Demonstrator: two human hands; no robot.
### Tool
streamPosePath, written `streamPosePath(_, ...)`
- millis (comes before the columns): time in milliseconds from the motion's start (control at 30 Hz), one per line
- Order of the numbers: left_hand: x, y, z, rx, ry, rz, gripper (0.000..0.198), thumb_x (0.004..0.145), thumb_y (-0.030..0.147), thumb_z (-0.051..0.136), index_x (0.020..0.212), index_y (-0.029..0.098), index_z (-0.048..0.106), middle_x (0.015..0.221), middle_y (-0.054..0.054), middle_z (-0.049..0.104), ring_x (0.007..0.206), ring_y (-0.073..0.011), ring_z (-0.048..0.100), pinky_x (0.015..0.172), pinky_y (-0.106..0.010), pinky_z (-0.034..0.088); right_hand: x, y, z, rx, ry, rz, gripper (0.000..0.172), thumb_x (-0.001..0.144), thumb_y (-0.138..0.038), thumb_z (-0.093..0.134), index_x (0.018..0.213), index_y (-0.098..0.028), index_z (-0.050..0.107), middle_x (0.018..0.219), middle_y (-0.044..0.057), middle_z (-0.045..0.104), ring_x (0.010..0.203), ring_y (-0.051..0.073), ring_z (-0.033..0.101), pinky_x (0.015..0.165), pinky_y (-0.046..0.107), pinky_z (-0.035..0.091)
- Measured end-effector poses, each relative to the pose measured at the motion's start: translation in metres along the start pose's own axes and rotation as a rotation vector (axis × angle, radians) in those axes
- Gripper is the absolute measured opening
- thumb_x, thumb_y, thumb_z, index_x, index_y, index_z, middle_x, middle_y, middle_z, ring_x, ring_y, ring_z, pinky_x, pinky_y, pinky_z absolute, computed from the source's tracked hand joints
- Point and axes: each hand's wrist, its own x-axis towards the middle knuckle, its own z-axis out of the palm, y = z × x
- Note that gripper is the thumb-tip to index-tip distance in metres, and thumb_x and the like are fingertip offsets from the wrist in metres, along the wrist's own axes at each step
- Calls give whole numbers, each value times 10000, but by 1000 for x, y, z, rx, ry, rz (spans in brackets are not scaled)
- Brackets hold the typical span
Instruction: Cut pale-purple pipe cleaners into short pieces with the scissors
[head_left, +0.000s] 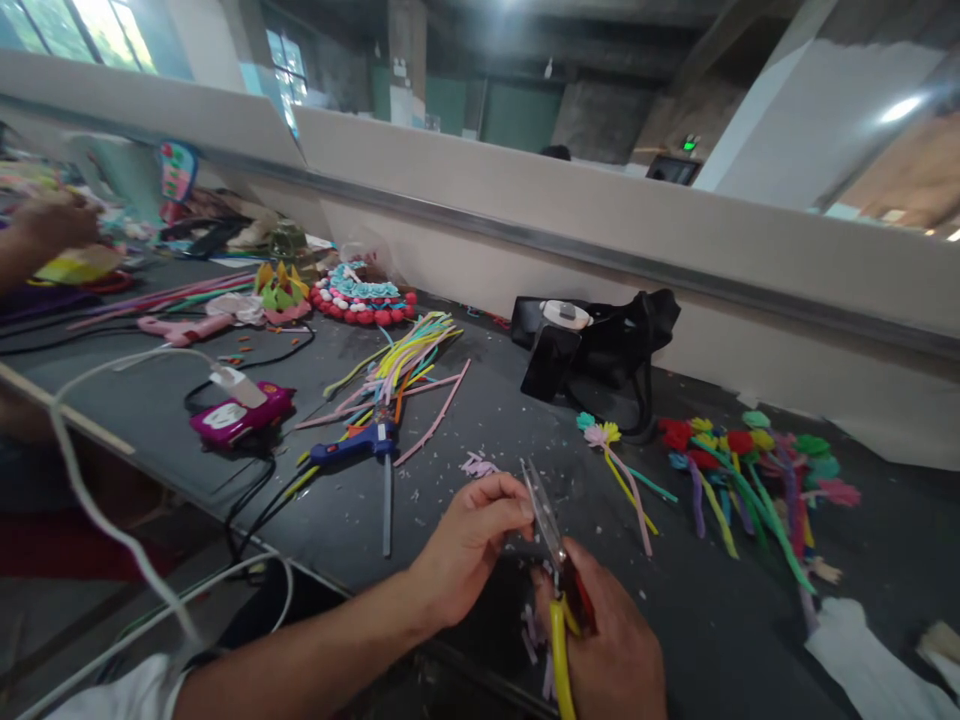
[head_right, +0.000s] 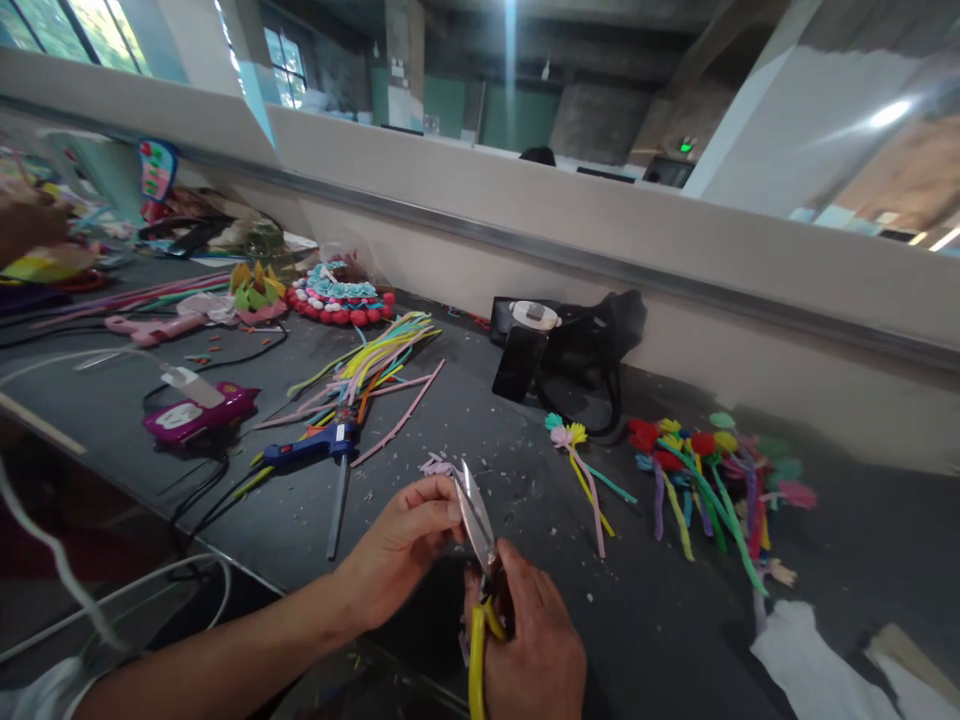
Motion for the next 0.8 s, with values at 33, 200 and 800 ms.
streamPosePath(33, 0, -1, 1, 7, 0, 1, 65, 684, 168, 685, 688, 154, 622, 623, -1, 595, 602, -117, 520, 643, -253, 376, 1, -1, -1, -2, 15, -1, 382, 918, -442, 474, 1061, -135, 650, 881, 92, 734, 769, 190, 708, 668, 255, 554)
streamPosePath(200, 0, -2, 2, 32, 15, 15, 56, 687, 159, 682, 681, 156, 627, 634, 2, 589, 619, -112, 512, 664, -250, 374, -1, -1, -1, 10, 5, 3, 353, 923, -418, 476, 1072, -144, 641, 892, 88, 733, 786, 186, 705, 686, 255, 550)
streamPosePath(800, -3, -3, 3, 42, 9, 37, 72, 672, 170, 702, 683, 160, 631, 634, -1, 616, 635, -121, 524, 685, -262, 374, -5, -2, 0, 13, 23, 23, 374, 925, -405, 469, 1043, -120, 681, 869, 75, 753, 713, 165, 722, 637, 210, 546)
